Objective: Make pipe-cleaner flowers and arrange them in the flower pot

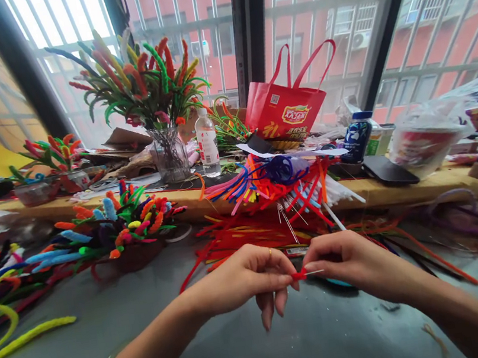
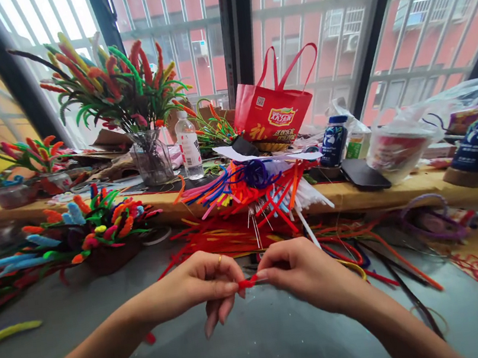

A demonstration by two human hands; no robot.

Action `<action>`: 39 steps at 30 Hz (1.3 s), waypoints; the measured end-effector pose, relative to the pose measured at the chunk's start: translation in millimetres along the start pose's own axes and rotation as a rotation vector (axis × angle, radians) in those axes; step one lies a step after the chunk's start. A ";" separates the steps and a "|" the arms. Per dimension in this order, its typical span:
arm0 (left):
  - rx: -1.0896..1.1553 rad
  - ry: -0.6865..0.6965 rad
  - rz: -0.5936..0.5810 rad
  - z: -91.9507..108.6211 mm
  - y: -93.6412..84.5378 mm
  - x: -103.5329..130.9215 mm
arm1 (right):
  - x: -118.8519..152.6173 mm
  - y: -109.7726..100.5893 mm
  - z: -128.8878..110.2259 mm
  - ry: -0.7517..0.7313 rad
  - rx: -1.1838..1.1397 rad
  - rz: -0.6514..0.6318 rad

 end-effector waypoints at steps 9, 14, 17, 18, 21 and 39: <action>-0.121 -0.083 0.201 -13.3 -13.8 -6.1 | 14.0 -3.9 -38.7 -0.164 0.171 0.160; 0.083 -0.002 0.186 -4.8 -19.8 -6.1 | 13.7 1.2 -31.5 -0.109 0.146 0.056; 0.121 0.026 0.064 -0.6 -8.6 -3.7 | 7.1 -0.9 -16.3 -0.051 0.105 0.026; 0.105 0.021 0.022 -0.7 -3.8 -2.8 | 5.0 -2.9 -13.1 -0.043 0.098 0.037; -0.007 -0.019 -0.032 -4.8 5.3 -1.2 | 2.2 -9.1 -14.0 -0.076 0.114 0.101; 0.038 0.018 -0.001 0.9 -1.3 1.3 | 3.1 -4.2 -6.9 -0.008 0.067 0.065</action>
Point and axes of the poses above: each hand's wrist, its own x-axis away from the middle knuckle, its own y-axis out of the palm, z = x × y, the point moved 9 cm from there along -x, towards the middle knuckle, and after that the axes turned 15 degrees about -x, right-handed, at the moved point
